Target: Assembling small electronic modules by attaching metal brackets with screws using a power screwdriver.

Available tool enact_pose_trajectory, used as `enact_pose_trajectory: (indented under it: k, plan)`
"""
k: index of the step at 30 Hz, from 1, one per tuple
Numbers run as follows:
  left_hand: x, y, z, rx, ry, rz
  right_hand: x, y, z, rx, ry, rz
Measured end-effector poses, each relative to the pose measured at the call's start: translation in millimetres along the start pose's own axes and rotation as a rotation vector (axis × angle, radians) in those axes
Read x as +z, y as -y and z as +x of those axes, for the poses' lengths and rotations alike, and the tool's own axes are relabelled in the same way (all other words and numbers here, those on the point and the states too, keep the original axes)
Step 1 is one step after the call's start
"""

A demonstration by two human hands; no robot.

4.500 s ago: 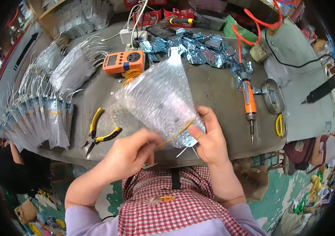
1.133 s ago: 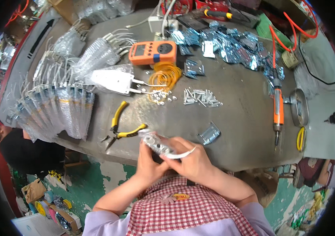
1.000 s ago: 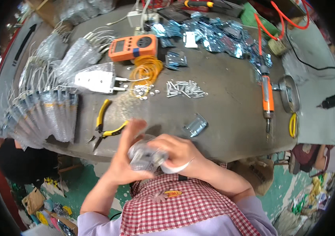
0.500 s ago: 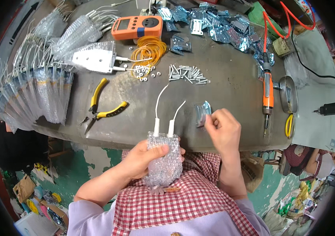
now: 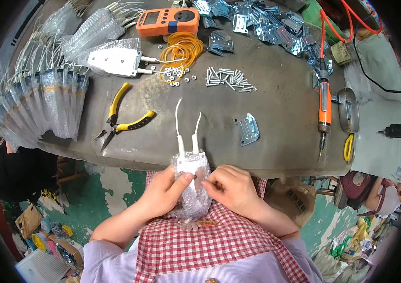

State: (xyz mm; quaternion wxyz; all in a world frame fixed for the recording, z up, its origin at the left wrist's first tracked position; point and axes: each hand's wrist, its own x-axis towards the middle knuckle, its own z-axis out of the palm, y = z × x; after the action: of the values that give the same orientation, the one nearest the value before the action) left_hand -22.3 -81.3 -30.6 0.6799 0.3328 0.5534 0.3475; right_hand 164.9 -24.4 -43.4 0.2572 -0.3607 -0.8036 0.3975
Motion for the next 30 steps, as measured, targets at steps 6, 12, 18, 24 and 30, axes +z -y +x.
enact_pose_trajectory:
  k: [6,12,18,24,30]
  plan:
    - [-2,2,-16,-0.042,-0.128,0.576,2,5,-2,0.110,0.067,-0.148]
    - [-15,23,-19,0.295,-0.085,0.864,8,-9,-10,0.139,0.118,0.007]
    - [-22,35,-19,0.492,0.150,0.859,8,-14,-27,0.161,0.390,0.223]
    - [-12,56,-5,-0.054,-0.004,-0.490,17,-13,-24,0.133,0.299,0.254]
    - [-2,48,-2,-0.189,0.059,-0.534,-11,-11,-6,-0.021,0.315,0.092]
